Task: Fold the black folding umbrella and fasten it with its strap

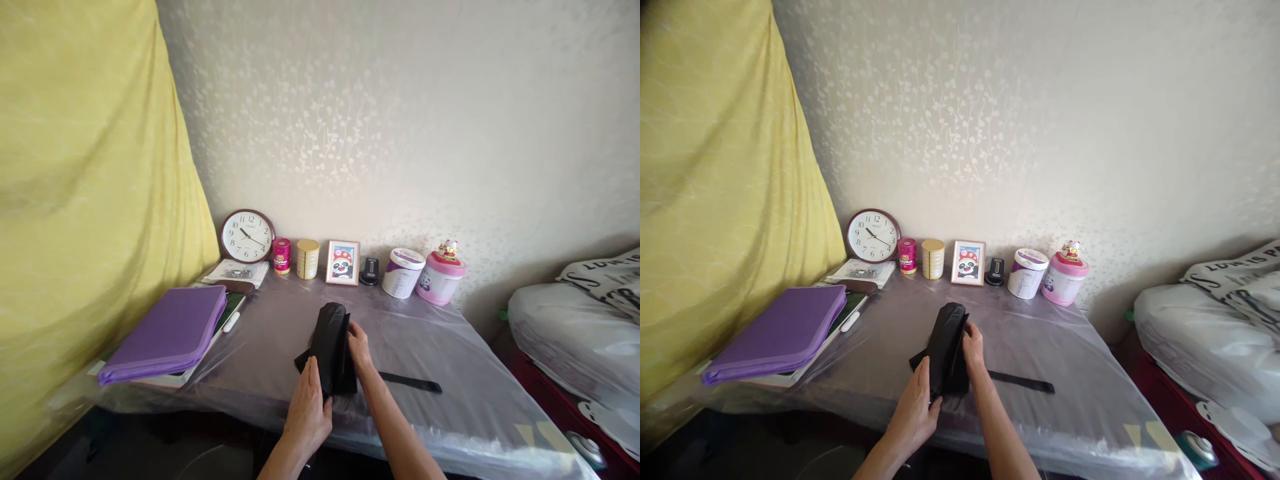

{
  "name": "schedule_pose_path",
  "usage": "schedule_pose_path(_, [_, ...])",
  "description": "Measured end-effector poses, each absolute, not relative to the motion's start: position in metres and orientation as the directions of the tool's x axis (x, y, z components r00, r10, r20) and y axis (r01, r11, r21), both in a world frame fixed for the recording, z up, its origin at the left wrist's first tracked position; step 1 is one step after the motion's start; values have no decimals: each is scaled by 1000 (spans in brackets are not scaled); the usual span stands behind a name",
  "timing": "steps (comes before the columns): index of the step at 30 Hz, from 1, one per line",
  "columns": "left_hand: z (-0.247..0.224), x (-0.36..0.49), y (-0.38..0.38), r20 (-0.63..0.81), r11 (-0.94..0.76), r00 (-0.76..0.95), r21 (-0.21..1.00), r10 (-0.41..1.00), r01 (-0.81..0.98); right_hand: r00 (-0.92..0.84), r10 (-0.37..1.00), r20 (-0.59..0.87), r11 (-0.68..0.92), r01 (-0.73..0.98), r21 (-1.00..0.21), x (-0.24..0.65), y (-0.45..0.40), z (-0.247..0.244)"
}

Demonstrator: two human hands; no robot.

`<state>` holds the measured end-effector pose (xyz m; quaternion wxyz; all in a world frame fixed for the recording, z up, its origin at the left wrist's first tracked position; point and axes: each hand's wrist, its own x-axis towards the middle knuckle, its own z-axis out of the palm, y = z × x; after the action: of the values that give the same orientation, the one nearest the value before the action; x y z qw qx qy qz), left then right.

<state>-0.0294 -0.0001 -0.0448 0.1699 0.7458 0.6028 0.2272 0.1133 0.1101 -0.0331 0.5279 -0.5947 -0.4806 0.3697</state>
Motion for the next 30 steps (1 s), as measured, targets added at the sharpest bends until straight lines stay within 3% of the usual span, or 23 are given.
schedule_pose_path(8, [-35, -23, -1, 59, -177, 169, 453, 984, 874, 378, 916, 138, -54, 453, -890, 82, 115, -36])
schedule_pose_path(15, [-16, -12, -5, -42, -92, 117, 390, 992, 916, 331, 923, 196, -56, 619, -784, 53, 121, -32])
schedule_pose_path(20, [-9, -10, -5, -110, -79, 124, 344, 986, 936, 276, 954, 118, -129, 732, -668, 48, 118, -19])
schedule_pose_path(30, [-21, -2, -1, -60, 18, 1, 310, 998, 950, 276, 956, 95, -216, 888, -406, 32, 110, 0])
